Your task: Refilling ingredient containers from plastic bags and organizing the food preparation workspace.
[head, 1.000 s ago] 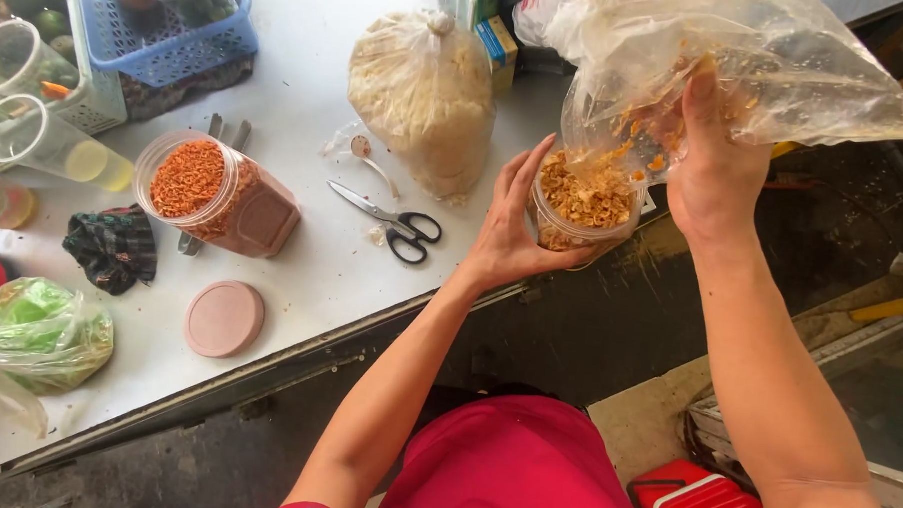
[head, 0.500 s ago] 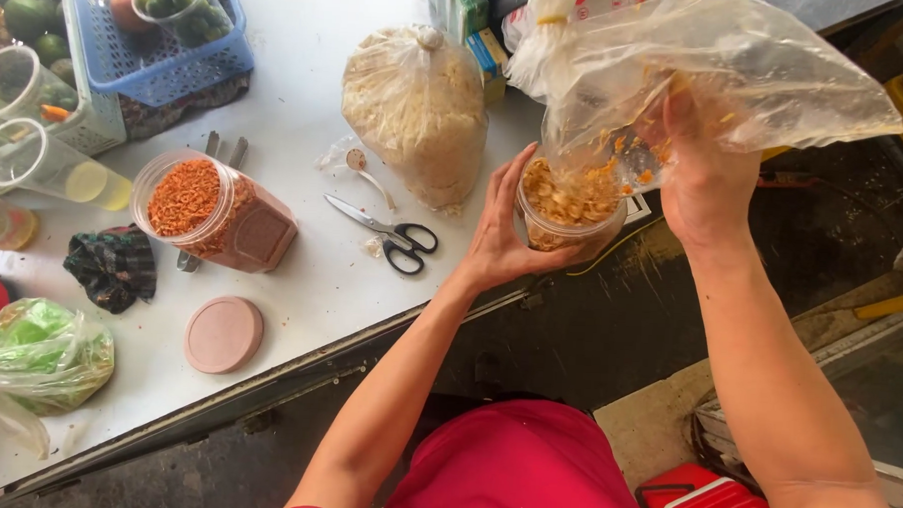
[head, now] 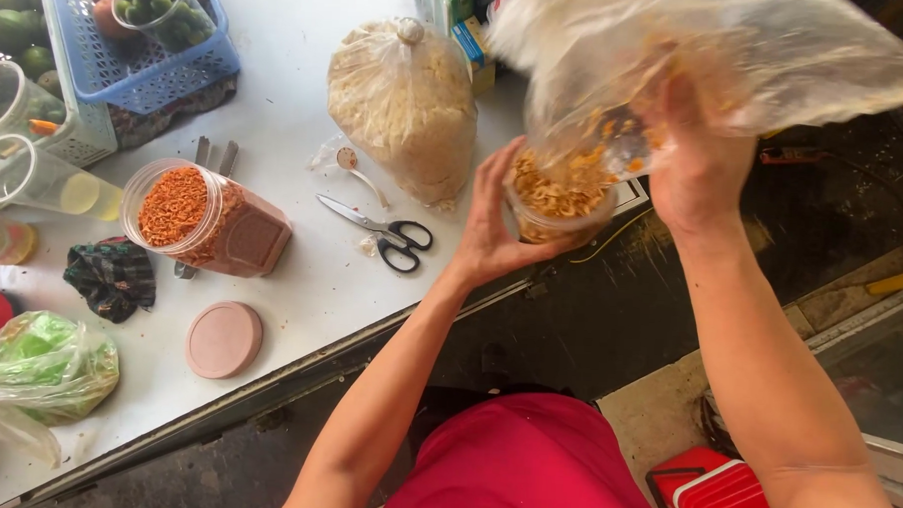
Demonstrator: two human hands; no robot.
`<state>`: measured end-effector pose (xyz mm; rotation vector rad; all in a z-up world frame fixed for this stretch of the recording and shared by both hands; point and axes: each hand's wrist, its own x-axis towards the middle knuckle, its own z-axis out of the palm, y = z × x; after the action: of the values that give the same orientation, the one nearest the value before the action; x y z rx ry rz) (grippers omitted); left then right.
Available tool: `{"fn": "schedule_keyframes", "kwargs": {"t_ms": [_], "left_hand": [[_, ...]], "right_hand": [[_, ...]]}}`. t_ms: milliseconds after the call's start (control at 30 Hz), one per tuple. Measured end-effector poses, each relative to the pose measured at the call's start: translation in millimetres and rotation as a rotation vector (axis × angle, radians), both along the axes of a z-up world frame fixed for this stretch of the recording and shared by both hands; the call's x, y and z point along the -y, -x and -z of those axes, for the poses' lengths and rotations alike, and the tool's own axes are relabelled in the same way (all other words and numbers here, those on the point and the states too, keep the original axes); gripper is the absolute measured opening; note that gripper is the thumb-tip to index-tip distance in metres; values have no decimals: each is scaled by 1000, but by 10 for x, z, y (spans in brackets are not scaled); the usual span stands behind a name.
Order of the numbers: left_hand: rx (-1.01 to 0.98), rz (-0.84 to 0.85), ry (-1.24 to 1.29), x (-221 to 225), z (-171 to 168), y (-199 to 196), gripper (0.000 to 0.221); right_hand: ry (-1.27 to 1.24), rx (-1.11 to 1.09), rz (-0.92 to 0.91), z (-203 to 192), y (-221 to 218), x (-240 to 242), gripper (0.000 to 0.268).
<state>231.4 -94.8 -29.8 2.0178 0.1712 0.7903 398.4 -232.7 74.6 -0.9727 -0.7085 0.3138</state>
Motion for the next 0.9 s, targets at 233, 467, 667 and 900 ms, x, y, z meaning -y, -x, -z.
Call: {"fn": "schedule_keyframes", "kwargs": {"t_ms": [233,467,667,900], "left_hand": [[35,10,-26,-69,17,-36,126],[-46,-7,-14,-86,6,7,135],[-137,16,-20,-269,6,-46,125],[-100,113,6,-517,-179,-201,139]], "right_hand": [[38,71,-56,-6,61,-143,61],[-12,74,20,244,-24,-304,58],[-104,80,253,777,-343,-420,53],[84,302,520,631,-329,-561,67]]}}
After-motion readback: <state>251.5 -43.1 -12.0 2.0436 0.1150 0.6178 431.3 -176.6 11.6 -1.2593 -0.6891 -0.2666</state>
